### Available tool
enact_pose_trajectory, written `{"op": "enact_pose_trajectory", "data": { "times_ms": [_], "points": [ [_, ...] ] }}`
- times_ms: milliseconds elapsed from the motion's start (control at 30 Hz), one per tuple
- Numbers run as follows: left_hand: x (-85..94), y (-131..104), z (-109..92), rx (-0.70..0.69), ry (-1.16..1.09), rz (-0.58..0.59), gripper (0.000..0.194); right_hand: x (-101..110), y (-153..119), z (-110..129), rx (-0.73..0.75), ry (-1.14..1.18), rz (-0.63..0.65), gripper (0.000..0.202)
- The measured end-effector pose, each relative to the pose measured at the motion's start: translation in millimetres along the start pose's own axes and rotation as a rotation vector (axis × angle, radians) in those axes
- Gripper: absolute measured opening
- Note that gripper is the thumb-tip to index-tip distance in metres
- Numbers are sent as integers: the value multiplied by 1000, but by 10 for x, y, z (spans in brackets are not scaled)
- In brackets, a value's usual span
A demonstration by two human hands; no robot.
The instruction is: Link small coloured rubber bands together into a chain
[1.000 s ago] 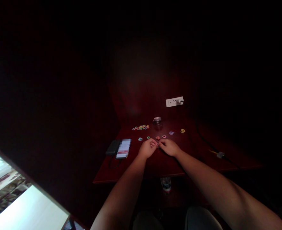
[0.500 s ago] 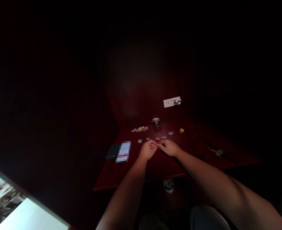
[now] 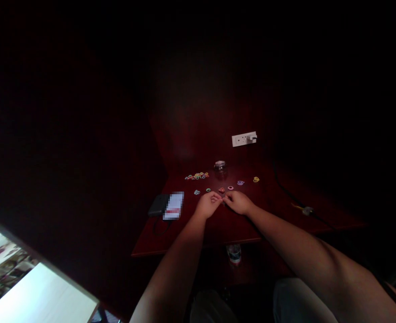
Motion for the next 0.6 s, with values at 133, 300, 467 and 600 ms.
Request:
{"op": "enact_pose_trajectory", "data": {
  "times_ms": [133,300,467,600],
  "points": [
    [0,10,1,15,5,-5,18,-8,0,1,1,18,9,21],
    [2,2,-29,25,68,44,17,-1,5,5,11,49,22,17],
    [7,-3,-43,-1,113,15,14,1,10,-12,14,78,46,17],
    [8,-7,-69,-15,90,0,12,-3,8,-25,28,101,44,13]
  ]
}}
Point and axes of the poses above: each hand's wrist, its own y-axis towards the middle knuckle, its own x-axis out of the back of the hand, z = x × y, the point moved 1 cm from there along y, towards the middle knuckle, and after that the axes turned 9 degrees about -y, right-handed, at the moved point
